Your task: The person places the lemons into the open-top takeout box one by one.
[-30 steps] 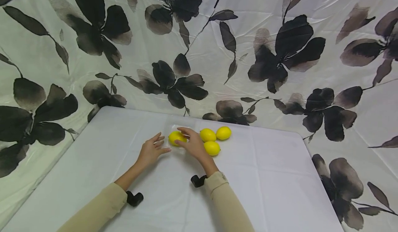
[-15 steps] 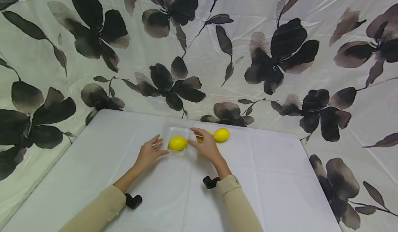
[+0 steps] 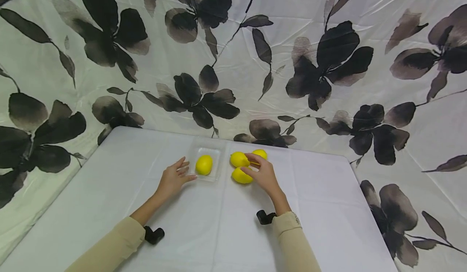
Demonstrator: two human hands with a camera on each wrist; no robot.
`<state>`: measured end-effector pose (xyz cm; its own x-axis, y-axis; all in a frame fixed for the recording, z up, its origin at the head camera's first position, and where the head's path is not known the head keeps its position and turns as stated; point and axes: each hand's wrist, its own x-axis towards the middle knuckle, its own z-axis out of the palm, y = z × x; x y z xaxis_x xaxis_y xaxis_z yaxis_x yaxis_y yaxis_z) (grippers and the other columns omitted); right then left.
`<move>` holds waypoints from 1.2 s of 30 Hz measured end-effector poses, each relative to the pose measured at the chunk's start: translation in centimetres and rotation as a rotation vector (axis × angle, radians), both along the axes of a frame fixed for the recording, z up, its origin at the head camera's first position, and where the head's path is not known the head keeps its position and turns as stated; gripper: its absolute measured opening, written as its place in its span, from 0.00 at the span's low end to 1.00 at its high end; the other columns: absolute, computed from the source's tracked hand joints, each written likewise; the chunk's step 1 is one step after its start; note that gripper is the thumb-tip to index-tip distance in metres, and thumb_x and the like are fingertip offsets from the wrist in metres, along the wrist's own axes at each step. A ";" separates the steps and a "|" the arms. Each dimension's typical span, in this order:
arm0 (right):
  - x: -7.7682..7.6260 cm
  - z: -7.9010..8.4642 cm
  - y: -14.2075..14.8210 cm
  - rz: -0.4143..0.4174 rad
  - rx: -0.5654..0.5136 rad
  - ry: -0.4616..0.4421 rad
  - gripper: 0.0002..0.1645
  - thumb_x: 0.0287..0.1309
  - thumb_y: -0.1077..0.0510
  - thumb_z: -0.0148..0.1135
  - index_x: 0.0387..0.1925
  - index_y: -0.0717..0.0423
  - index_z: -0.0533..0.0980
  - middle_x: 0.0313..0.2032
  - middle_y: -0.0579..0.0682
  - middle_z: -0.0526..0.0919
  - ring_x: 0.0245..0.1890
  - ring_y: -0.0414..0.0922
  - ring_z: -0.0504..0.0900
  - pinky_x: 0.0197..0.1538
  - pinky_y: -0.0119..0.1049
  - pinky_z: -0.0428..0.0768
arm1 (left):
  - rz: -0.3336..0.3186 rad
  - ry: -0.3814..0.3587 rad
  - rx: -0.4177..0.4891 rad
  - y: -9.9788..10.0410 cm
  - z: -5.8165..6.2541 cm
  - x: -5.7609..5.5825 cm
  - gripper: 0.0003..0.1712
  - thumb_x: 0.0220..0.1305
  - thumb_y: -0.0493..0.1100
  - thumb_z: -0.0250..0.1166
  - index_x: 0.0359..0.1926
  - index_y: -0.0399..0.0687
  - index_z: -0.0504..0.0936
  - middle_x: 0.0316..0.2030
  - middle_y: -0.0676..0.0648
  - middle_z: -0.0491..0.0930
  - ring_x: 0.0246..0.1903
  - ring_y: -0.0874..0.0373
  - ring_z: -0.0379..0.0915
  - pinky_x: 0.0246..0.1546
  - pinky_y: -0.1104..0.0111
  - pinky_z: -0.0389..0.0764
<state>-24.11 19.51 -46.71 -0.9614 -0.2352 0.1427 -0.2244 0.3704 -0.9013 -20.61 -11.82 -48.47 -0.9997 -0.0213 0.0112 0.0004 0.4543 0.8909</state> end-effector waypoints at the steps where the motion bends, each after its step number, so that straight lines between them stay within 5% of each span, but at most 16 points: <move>1: 0.0 -0.2 0.2 0.000 0.001 -0.009 0.33 0.58 0.55 0.71 0.63 0.60 0.73 0.62 0.59 0.76 0.63 0.58 0.74 0.66 0.49 0.75 | 0.000 -0.002 0.002 -0.1 0.0 0.0 0.51 0.56 0.41 0.75 0.73 0.32 0.57 0.66 0.34 0.70 0.63 0.38 0.70 0.58 0.54 0.77; 7: 0.3 -0.9 1.0 0.002 0.005 -0.046 0.32 0.57 0.58 0.71 0.62 0.62 0.73 0.61 0.62 0.77 0.62 0.60 0.75 0.63 0.53 0.76 | 0.000 -0.010 0.020 0.0 0.3 0.1 0.50 0.56 0.41 0.74 0.74 0.33 0.57 0.67 0.34 0.69 0.64 0.39 0.69 0.59 0.54 0.76; 14: 0.3 -2.5 1.2 0.014 0.053 -0.036 0.30 0.55 0.56 0.74 0.59 0.58 0.77 0.58 0.57 0.80 0.60 0.54 0.78 0.59 0.44 0.81 | 0.000 -0.011 0.021 0.0 0.3 0.3 0.50 0.57 0.40 0.74 0.74 0.33 0.57 0.67 0.34 0.69 0.64 0.39 0.69 0.59 0.53 0.76; 36: 0.2 -2.4 0.2 -0.063 0.101 -0.037 0.27 0.55 0.55 0.73 0.56 0.59 0.80 0.56 0.58 0.82 0.55 0.55 0.80 0.58 0.46 0.82 | -0.012 0.014 0.007 0.2 0.1 0.4 0.50 0.57 0.41 0.74 0.74 0.31 0.56 0.67 0.33 0.69 0.64 0.39 0.70 0.58 0.54 0.77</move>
